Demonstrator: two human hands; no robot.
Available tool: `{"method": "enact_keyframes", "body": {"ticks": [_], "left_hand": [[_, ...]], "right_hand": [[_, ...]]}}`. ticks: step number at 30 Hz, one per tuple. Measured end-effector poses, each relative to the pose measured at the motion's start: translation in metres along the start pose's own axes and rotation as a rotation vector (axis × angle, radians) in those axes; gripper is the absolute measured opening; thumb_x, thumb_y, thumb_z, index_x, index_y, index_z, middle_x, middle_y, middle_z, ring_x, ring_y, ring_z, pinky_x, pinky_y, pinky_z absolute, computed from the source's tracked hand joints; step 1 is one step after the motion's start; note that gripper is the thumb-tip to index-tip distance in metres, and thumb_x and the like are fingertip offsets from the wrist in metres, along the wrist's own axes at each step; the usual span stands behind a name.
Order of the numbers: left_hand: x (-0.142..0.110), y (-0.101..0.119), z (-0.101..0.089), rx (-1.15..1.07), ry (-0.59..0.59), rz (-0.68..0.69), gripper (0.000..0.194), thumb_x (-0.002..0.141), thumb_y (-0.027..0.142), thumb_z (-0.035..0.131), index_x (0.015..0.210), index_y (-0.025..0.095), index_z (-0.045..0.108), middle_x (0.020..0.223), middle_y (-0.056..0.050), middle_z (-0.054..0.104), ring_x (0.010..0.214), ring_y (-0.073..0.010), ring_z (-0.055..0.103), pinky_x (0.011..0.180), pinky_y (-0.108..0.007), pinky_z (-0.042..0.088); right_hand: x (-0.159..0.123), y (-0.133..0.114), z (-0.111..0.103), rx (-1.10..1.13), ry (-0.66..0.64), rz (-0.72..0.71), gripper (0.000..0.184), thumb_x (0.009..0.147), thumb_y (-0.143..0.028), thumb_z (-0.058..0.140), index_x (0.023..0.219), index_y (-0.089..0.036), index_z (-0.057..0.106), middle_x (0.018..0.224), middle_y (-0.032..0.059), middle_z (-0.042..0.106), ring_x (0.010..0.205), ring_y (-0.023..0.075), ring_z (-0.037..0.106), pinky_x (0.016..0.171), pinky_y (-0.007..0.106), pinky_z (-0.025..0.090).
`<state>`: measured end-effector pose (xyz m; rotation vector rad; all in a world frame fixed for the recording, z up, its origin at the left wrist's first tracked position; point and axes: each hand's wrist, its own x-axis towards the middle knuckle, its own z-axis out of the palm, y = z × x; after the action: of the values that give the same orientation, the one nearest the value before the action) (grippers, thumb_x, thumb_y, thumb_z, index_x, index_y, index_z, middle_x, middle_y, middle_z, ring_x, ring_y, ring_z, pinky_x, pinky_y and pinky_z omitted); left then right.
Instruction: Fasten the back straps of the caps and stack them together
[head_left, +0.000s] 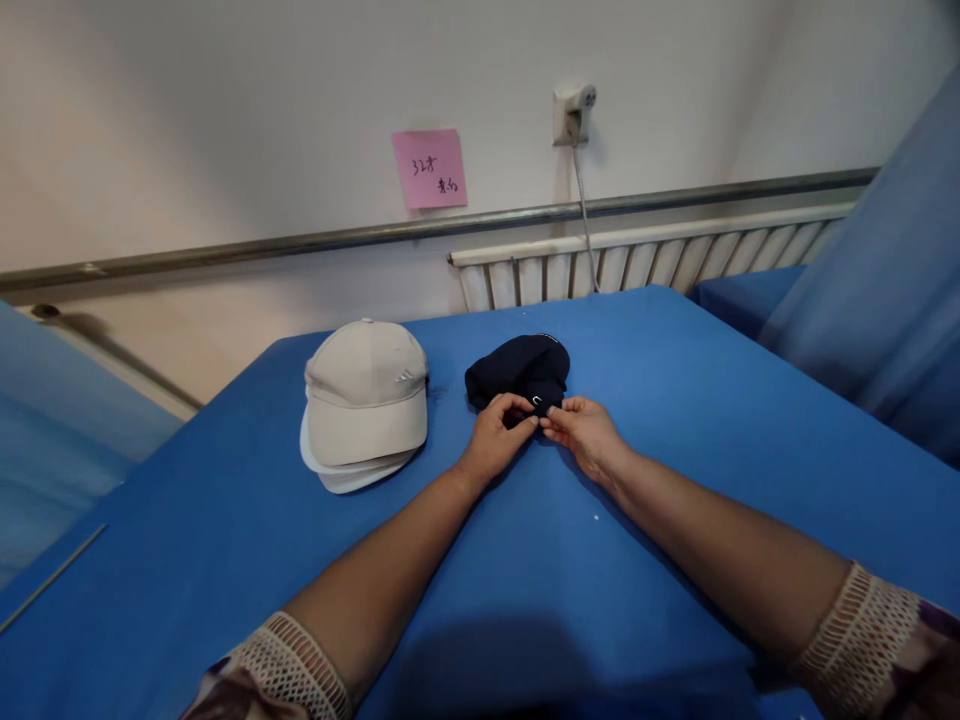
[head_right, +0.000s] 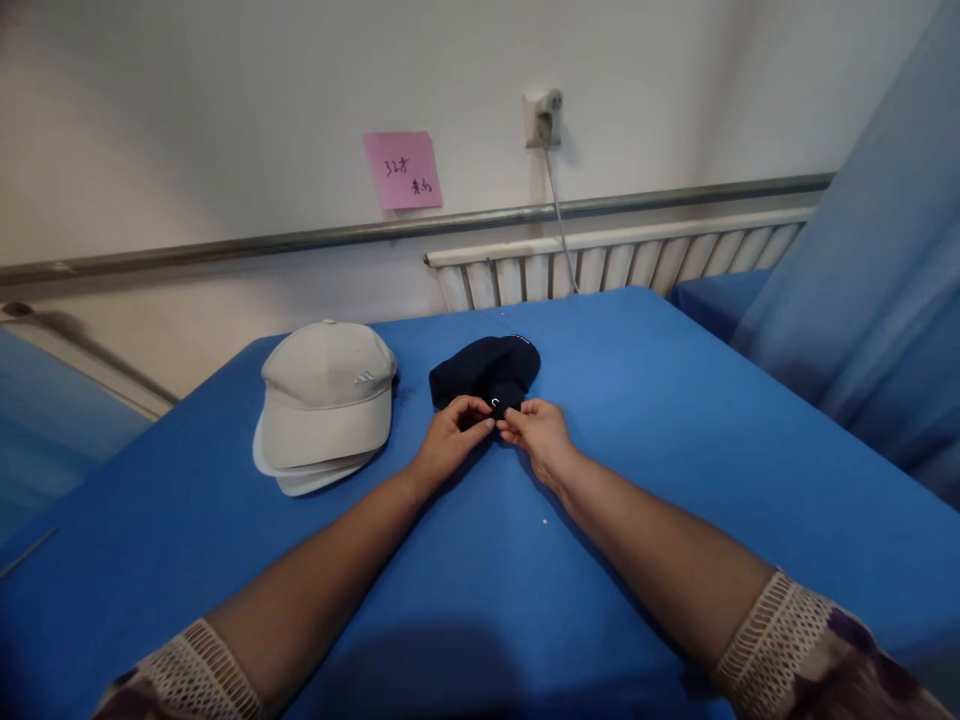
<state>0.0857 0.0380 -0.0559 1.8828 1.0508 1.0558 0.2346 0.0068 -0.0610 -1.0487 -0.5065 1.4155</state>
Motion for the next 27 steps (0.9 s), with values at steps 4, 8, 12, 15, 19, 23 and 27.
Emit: {"method": "enact_keyframes", "body": {"ticks": [4, 8, 12, 15, 19, 23, 27], "left_hand": [[0.0011, 0.0001, 0.0016, -0.124, -0.016, -0.05, 0.016, 0.077, 0.031, 0.067, 0.075, 0.016, 0.061, 0.079, -0.001, 0.059, 0.077, -0.0133, 0.055, 0.071, -0.026, 0.045], [0.0015, -0.0003, 0.004, -0.219, -0.014, -0.114, 0.019, 0.076, 0.034, 0.068, 0.076, 0.016, 0.063, 0.076, -0.001, 0.058, 0.072, -0.0117, 0.052, 0.067, -0.024, 0.042], [0.0014, 0.0002, 0.0053, -0.274, 0.008, -0.151, 0.021, 0.072, 0.034, 0.07, 0.071, 0.015, 0.062, 0.075, -0.001, 0.058, 0.07, -0.0112, 0.051, 0.066, -0.024, 0.041], [0.0016, -0.0007, 0.0058, -0.289, 0.021, -0.165, 0.02, 0.072, 0.032, 0.068, 0.066, 0.015, 0.061, 0.08, -0.002, 0.06, 0.072, -0.0119, 0.053, 0.067, -0.025, 0.042], [0.0027, -0.0035, 0.0058, -0.244, 0.061, -0.197, 0.02, 0.071, 0.03, 0.066, 0.062, 0.015, 0.058, 0.084, -0.004, 0.062, 0.073, -0.013, 0.054, 0.068, -0.026, 0.042], [0.004, -0.0045, 0.0052, -0.199, 0.089, -0.21, 0.021, 0.07, 0.028, 0.064, 0.056, 0.015, 0.054, 0.089, -0.006, 0.064, 0.077, -0.0142, 0.056, 0.07, -0.027, 0.042], [0.0042, -0.0038, 0.004, -0.155, 0.124, -0.198, 0.021, 0.069, 0.028, 0.062, 0.055, 0.016, 0.054, 0.093, -0.007, 0.065, 0.082, -0.0158, 0.059, 0.077, -0.029, 0.043]], "right_hand": [[-0.0002, 0.0007, 0.0016, -0.025, 0.008, -0.042, 0.033, 0.058, -0.019, 0.083, 0.067, -0.019, 0.05, 0.056, -0.0015, 0.063, 0.053, 0.0106, 0.062, 0.05, 0.02, 0.051], [-0.0011, 0.0019, 0.0039, -0.074, 0.056, -0.122, 0.034, 0.055, -0.021, 0.081, 0.069, -0.018, 0.051, 0.055, -0.0032, 0.061, 0.053, 0.01, 0.061, 0.047, 0.018, 0.045], [-0.0021, 0.0023, 0.0047, -0.117, 0.056, -0.158, 0.033, 0.057, -0.026, 0.08, 0.069, -0.018, 0.05, 0.053, -0.0022, 0.062, 0.049, 0.0088, 0.057, 0.043, 0.017, 0.038], [-0.0027, 0.0019, 0.0047, -0.101, 0.05, -0.147, 0.033, 0.056, -0.024, 0.08, 0.068, -0.019, 0.05, 0.053, -0.0031, 0.061, 0.049, 0.0087, 0.057, 0.044, 0.017, 0.039], [-0.0047, 0.0014, 0.006, -0.04, 0.068, -0.101, 0.036, 0.055, -0.019, 0.082, 0.07, -0.019, 0.048, 0.057, -0.0038, 0.062, 0.054, 0.0112, 0.062, 0.049, 0.02, 0.049], [-0.0057, 0.0024, 0.008, -0.043, 0.043, -0.121, 0.037, 0.057, -0.018, 0.081, 0.072, -0.02, 0.047, 0.058, -0.0049, 0.061, 0.056, 0.0131, 0.066, 0.054, 0.023, 0.054], [-0.0036, 0.0056, 0.0095, -0.072, 0.005, -0.167, 0.036, 0.058, -0.019, 0.079, 0.073, -0.021, 0.046, 0.058, -0.0063, 0.061, 0.055, 0.0123, 0.066, 0.055, 0.024, 0.055]]}}
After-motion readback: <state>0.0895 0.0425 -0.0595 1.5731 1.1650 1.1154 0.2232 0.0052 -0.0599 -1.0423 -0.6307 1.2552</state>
